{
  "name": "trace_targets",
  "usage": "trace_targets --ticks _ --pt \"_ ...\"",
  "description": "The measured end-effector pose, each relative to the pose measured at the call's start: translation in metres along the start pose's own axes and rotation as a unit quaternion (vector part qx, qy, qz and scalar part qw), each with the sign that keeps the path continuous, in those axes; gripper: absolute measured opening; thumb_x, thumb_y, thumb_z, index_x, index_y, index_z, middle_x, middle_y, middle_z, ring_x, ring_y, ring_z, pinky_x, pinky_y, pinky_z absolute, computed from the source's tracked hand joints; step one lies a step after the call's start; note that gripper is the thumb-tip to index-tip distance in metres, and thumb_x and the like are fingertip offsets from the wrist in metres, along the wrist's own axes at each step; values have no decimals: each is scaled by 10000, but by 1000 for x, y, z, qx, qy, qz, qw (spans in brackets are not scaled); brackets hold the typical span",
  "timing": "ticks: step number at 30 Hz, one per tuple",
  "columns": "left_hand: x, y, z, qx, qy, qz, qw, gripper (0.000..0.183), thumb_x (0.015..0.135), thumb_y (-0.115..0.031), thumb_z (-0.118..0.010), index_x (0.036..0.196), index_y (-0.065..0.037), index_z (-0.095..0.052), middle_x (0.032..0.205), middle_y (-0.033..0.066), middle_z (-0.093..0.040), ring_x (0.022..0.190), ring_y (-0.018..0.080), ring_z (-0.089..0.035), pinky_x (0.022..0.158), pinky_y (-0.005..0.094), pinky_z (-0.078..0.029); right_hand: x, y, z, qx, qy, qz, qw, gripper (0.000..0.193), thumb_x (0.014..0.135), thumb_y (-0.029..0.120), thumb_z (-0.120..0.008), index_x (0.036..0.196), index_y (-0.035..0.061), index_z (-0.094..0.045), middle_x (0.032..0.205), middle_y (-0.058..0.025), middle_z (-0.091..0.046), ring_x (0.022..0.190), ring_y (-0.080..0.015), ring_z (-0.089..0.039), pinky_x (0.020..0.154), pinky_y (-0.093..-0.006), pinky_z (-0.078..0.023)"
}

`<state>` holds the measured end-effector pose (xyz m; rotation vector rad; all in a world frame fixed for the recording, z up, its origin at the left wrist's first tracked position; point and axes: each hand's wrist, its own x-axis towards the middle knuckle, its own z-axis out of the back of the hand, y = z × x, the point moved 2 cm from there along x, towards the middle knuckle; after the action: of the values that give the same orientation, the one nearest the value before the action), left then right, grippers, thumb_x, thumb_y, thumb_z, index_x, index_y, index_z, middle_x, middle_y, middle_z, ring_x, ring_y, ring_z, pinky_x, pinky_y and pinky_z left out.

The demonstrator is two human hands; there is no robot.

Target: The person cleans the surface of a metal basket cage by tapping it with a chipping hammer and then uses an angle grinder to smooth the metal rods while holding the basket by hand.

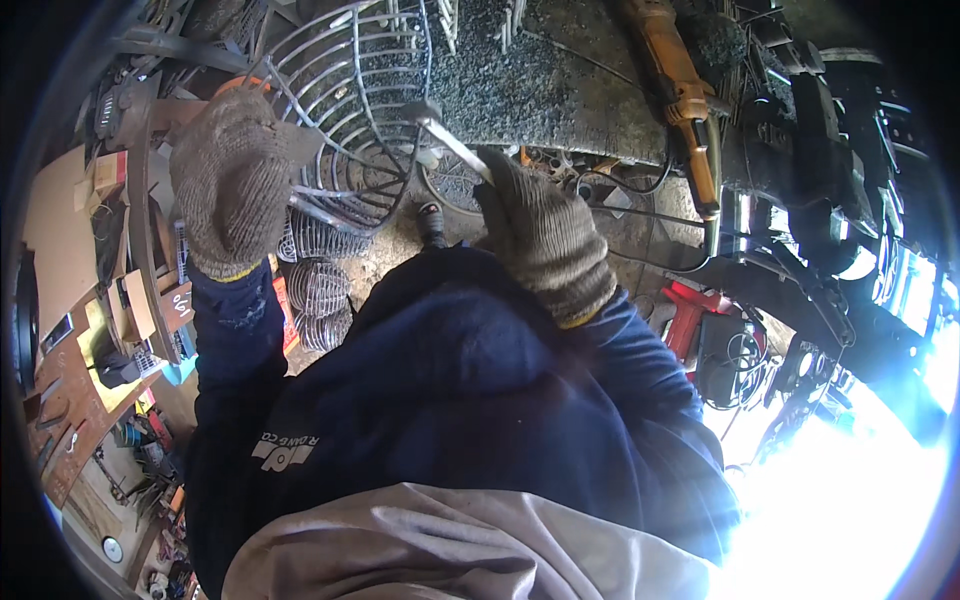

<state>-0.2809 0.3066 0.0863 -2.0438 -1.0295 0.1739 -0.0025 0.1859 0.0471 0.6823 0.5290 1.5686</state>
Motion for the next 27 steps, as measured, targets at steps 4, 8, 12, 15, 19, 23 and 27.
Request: trace_targets --ticks 4,8,12,15,19,23,27 --pt "-5 4 10 -183 -120 78 973 516 1065 -327 -544 1444 16 -475 1338 161 -646 1192 308 -674 1123 481 -504 1 -1 -2 -16 34 -28 999 366 1010 217 -619 1340 61 -610 1000 -195 -726 903 -367 -734 741 -446 -583" --pt "-2 5 27 126 -33 41 991 508 1058 -287 -565 1451 19 -463 1344 174 -640 1202 314 -667 1077 467 -543 1 -1 -1 0 11 -17 1000 382 1017 233 -605 1360 65 -584 994 -208 -721 901 -376 -730 750 -469 -577" --pt "16 7 12 32 133 37 990 527 1073 -285 -543 1528 -59 -403 1486 135 -520 1346 251 -545 1138 396 -476 1 -2 -3 -48 87 -76 992 381 1031 253 -580 1366 71 -567 959 -204 -716 870 -390 -724 731 -482 -568" --pt "15 4 5 -36 123 28 991 503 1061 -230 -560 1505 -44 -413 1458 142 -533 1309 244 -563 1121 386 -488 2 -1 -3 -16 51 -52 997 380 1024 251 -594 1357 69 -591 980 -206 -723 895 -385 -728 763 -465 -575" --pt "10 10 13 51 50 -2 997 463 1034 -156 -597 1440 17 -455 1354 174 -608 1201 271 -642 1062 408 -545 6 4 -2 -24 77 -73 994 338 1022 224 -590 1320 64 -601 950 -208 -714 885 -413 -711 742 -473 -566" --pt "10 6 9 88 53 -5 995 461 1022 -137 -606 1428 28 -464 1339 177 -615 1196 276 -644 1062 409 -546 0 0 4 -18 20 -37 999 401 1030 251 -580 1393 86 -534 981 -208 -708 890 -404 -717 758 -491 -577" --pt "12 3 5 110 54 -13 992 459 1010 -117 -615 1417 40 -473 1324 180 -622 1190 280 -646 1063 411 -548 9 7 2 -34 73 -94 992 321 1017 229 -595 1282 49 -615 937 -223 -702 847 -406 -713 726 -472 -568"
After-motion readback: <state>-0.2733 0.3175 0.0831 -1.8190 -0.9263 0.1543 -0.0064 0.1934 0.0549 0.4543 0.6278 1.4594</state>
